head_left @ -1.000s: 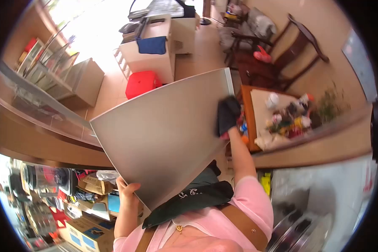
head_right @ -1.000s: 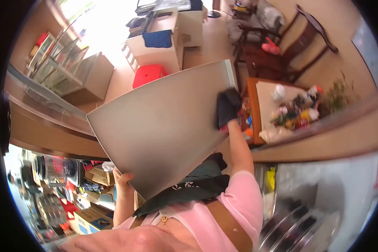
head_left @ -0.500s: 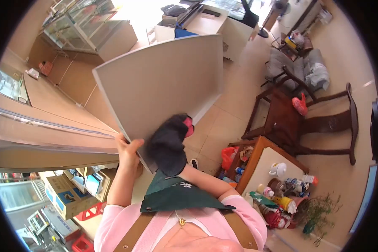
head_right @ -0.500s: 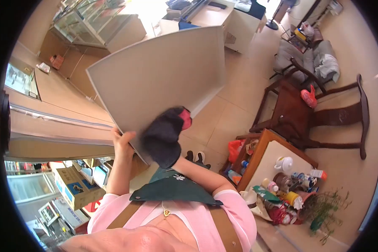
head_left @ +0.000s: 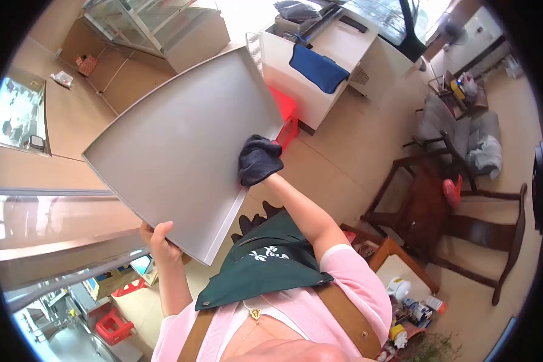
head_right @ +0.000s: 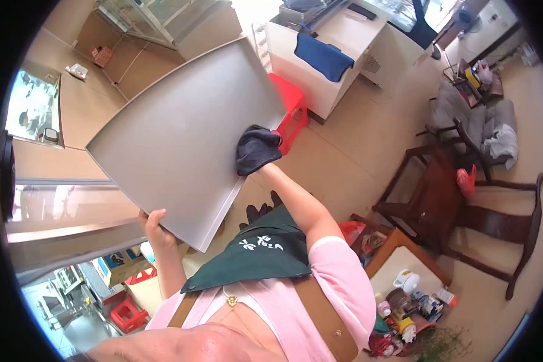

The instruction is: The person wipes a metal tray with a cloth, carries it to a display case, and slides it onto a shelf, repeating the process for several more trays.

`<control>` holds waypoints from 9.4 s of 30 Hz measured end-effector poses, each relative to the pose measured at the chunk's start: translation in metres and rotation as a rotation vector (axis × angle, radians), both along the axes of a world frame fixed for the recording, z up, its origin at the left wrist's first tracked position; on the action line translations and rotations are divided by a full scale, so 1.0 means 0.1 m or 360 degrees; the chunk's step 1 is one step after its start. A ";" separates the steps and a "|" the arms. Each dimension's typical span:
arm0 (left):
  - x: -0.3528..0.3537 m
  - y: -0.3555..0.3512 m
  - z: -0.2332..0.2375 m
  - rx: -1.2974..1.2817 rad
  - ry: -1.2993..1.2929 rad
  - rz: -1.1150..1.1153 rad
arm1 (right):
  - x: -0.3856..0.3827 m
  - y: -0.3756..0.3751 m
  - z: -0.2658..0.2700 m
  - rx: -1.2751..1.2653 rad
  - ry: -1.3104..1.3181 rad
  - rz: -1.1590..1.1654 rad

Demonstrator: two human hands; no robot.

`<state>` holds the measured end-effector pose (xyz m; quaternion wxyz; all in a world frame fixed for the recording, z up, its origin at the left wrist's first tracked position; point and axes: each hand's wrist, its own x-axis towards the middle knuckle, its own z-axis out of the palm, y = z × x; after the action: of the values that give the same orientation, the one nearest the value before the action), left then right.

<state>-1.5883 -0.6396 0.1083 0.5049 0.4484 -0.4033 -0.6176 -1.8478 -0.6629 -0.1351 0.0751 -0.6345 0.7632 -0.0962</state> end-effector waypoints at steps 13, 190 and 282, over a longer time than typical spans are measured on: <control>-0.53 -0.26 -0.16 0.0244 -0.0043 0.0483 | -1.48 -1.36 -1.07 0.0804 -0.0020 0.0322; -1.83 -13.00 -4.33 -0.1008 -0.1980 -0.4006 | 2.89 -9.05 -0.85 -0.1694 -0.1471 -0.3083; 8.73 8.32 -4.76 0.1453 -0.1073 -0.3886 | 14.33 4.38 0.22 -0.3186 -0.0105 -0.5013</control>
<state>-0.7148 0.1927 -0.3673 -0.6802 0.0610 -0.4054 -0.6077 -0.4146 -0.2247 -0.1135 0.4122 -0.7639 -0.2393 0.4350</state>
